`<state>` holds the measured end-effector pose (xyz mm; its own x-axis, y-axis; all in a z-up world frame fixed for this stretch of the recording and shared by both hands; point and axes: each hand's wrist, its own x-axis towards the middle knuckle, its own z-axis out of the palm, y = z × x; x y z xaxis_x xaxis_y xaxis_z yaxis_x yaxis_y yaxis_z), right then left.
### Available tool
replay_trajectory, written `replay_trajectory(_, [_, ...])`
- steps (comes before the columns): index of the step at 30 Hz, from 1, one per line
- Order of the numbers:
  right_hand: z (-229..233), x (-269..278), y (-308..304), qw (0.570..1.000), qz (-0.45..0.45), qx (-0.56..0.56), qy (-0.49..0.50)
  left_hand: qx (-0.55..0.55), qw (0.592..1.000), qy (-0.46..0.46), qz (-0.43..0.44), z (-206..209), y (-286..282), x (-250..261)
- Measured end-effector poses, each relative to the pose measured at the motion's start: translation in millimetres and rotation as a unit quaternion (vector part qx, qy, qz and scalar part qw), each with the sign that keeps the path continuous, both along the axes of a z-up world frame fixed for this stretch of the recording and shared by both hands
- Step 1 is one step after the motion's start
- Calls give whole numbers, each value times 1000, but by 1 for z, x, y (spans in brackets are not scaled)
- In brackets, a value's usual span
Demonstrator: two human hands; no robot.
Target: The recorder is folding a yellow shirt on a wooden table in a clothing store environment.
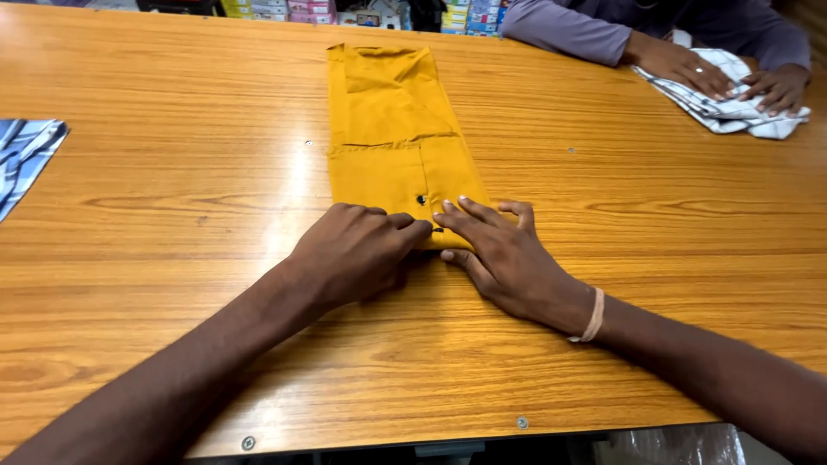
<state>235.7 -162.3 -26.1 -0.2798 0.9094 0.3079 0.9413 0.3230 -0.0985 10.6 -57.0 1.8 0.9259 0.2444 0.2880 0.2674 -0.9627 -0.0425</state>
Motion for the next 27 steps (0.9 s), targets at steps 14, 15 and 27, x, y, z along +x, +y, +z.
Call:
replay_trajectory(14, [10, 8, -2, 997, 11, -14, -77, -89, 995, -15, 50, 10, 7, -5])
replay_trajectory(15, [11, 9, -2, 996, 7, -15, -90, -94, 994, -39, 41, 10, 8, -5])
replay_trajectory(27, [20, 5, -12, 986, 1, 25, -165, -132, 989, 6, 60, 13, 4, -5])
